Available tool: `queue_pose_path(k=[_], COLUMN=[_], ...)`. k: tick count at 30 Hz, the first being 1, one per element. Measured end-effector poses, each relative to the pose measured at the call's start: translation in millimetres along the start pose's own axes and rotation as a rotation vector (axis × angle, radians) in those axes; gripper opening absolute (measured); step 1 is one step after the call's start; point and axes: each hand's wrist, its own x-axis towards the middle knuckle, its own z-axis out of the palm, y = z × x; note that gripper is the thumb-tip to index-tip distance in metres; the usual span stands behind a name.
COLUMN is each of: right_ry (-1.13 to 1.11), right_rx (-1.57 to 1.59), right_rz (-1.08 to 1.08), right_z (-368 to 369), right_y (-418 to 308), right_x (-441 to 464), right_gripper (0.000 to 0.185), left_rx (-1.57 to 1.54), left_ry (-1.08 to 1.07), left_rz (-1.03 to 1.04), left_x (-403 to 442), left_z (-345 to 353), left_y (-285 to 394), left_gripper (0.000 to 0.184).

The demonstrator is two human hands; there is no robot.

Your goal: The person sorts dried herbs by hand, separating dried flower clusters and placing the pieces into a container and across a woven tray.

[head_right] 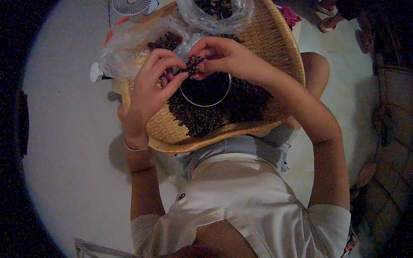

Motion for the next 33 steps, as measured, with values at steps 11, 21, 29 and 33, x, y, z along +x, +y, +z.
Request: queue_pose_path(k=[11, 21, 29, 33], right_ry=[-0.033, -0.025, -0.032, -0.025], right_rx=[0.16, 0.119, 0.043, 0.037], right_rz=[0.04, 0.056, 0.038, 0.033], right_z=[0.4, 1.7, 1.0, 1.3], right_y=[0.1, -2.8, -0.3, -0.8], right_x=[-0.7, -0.9, 0.2, 0.0], right_gripper=[0.028, 0.027, 0.024, 0.024], left_rx=[-0.124, -0.099, -0.127, -0.196], left_ry=[-0.007, -0.029, -0.051, -0.09], left_rz=[-0.016, -0.035, -0.066, -0.172], left_x=[-1.7, -1.1, -1.2, -0.3], left_z=[-3.0, -4.1, -2.4, -1.8], left_y=[0.7, 2.6, -6.0, -7.6], left_gripper=[0.013, 0.012, 0.012, 0.012])
